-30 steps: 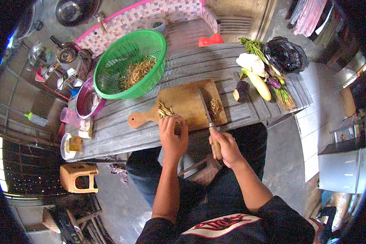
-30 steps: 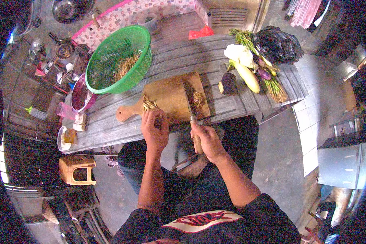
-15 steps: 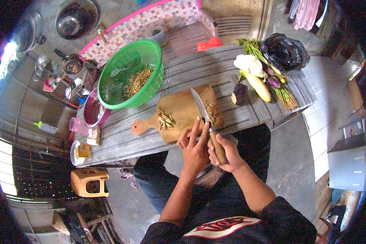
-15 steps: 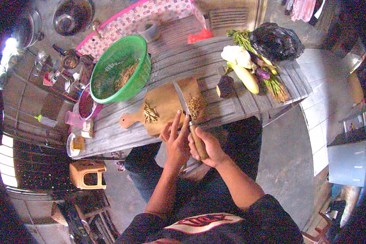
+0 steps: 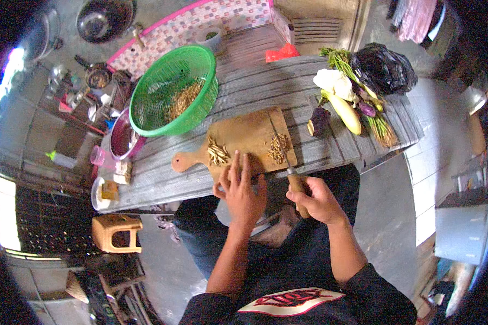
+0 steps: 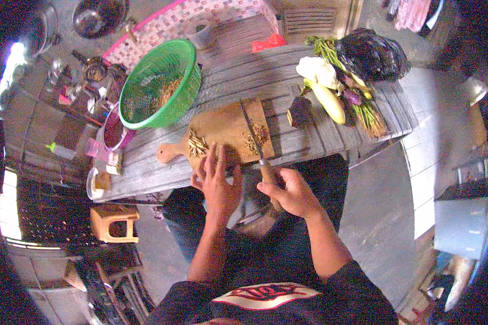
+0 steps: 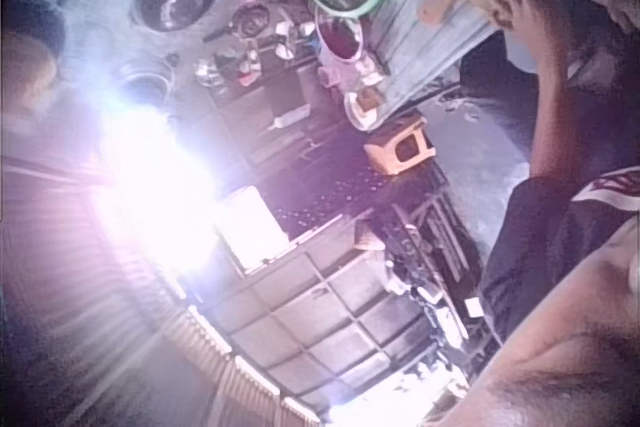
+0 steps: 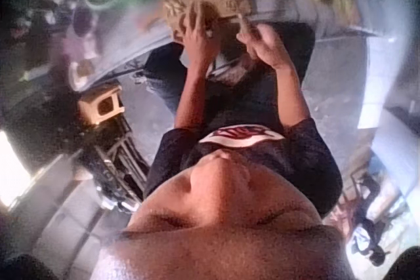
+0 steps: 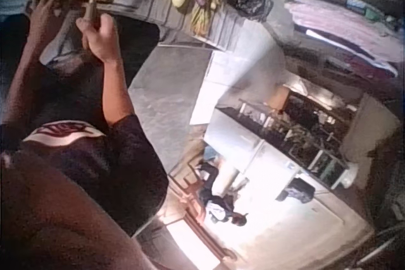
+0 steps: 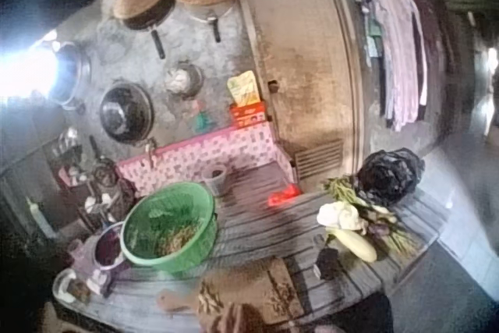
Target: The person chops ginger root on a wooden cutting board using a knife, preparing pieces and setting them on the board.
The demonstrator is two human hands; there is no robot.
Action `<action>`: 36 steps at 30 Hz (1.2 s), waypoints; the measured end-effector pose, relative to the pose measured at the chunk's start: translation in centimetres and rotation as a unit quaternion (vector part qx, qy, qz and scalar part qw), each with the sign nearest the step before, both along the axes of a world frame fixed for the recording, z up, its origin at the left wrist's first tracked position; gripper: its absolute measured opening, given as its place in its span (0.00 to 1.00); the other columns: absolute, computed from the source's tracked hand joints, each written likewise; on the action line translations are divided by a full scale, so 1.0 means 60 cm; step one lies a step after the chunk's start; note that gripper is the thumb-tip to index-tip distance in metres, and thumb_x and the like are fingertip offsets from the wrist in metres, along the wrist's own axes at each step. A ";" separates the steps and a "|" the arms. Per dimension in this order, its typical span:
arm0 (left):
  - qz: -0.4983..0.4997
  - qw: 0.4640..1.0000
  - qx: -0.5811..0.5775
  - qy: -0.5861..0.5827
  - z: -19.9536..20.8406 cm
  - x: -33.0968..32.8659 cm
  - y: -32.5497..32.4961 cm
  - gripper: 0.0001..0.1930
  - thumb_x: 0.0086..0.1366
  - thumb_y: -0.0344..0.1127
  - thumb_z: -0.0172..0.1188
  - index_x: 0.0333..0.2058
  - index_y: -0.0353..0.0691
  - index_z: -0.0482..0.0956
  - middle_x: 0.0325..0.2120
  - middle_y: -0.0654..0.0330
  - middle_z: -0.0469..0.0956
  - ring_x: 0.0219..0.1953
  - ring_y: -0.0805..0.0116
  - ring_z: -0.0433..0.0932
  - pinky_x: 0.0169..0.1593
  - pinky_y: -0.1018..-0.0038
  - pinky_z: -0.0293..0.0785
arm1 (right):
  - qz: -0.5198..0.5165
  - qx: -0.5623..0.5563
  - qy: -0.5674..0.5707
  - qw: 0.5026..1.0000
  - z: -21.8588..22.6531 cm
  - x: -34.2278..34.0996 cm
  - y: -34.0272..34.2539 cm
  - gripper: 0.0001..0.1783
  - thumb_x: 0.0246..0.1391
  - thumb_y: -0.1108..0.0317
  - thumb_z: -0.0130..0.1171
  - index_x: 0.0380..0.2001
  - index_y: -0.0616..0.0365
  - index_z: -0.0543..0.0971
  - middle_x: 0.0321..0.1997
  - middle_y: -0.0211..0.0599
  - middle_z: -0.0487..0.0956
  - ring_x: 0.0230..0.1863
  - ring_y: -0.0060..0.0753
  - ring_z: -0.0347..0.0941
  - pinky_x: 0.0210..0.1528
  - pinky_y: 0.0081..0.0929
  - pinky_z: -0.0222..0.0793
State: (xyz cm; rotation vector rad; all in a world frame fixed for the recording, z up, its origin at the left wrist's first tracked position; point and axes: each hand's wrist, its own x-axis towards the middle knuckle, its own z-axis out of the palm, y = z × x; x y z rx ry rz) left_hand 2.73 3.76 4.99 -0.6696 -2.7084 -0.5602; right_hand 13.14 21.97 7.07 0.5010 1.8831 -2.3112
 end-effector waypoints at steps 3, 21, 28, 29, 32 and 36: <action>0.016 1.000 -0.009 -0.006 0.002 0.003 -0.011 0.36 0.65 0.43 0.65 0.70 0.41 0.68 0.73 0.57 0.66 0.76 0.58 0.60 0.74 0.48 0.41 | 0.022 0.229 0.036 0.973 0.023 0.014 0.041 0.18 0.61 0.58 0.71 0.42 0.65 0.84 0.35 0.36 0.86 0.35 0.25 0.81 0.40 0.31 0.76; -0.153 0.986 0.063 0.017 0.026 0.018 0.018 0.36 0.65 0.39 0.65 0.70 0.75 0.71 0.78 0.46 0.50 0.77 0.46 0.54 0.72 0.49 0.53 | 0.099 0.610 0.111 0.779 0.102 0.004 0.067 0.22 0.64 0.67 0.63 0.59 0.59 0.73 0.48 0.54 0.83 0.50 0.64 0.80 0.52 0.54 0.76; -0.180 0.982 0.056 -0.004 0.035 0.002 0.031 0.34 0.67 0.39 0.63 0.71 0.75 0.70 0.79 0.47 0.47 0.78 0.46 0.52 0.74 0.49 0.49 | 0.115 0.632 0.110 0.759 0.127 -0.001 0.051 0.22 0.64 0.67 0.63 0.59 0.57 0.72 0.48 0.53 0.83 0.49 0.63 0.81 0.50 0.54 0.77; -0.176 0.983 0.060 -0.005 0.032 -0.005 0.029 0.34 0.67 0.39 0.63 0.71 0.75 0.70 0.79 0.47 0.47 0.78 0.47 0.52 0.74 0.48 0.49 | 0.116 0.632 0.110 0.758 0.133 0.001 0.052 0.22 0.64 0.67 0.63 0.59 0.57 0.72 0.48 0.53 0.83 0.49 0.63 0.81 0.50 0.54 0.77; -0.175 0.984 0.030 0.013 0.031 -0.034 0.009 0.33 0.68 0.40 0.63 0.71 0.75 0.70 0.80 0.48 0.46 0.79 0.47 0.50 0.74 0.47 0.48 | 0.138 0.631 0.084 0.759 0.146 0.006 0.062 0.22 0.64 0.67 0.63 0.59 0.57 0.73 0.49 0.53 0.83 0.50 0.63 0.80 0.52 0.54 0.76; -0.182 0.983 0.018 0.015 0.020 -0.069 -0.011 0.30 0.69 0.44 0.63 0.69 0.74 0.72 0.80 0.48 0.45 0.79 0.49 0.50 0.75 0.46 0.47 | 0.140 0.598 0.116 0.780 0.150 0.015 0.079 0.21 0.63 0.68 0.63 0.57 0.59 0.75 0.49 0.53 0.83 0.51 0.64 0.79 0.54 0.53 0.75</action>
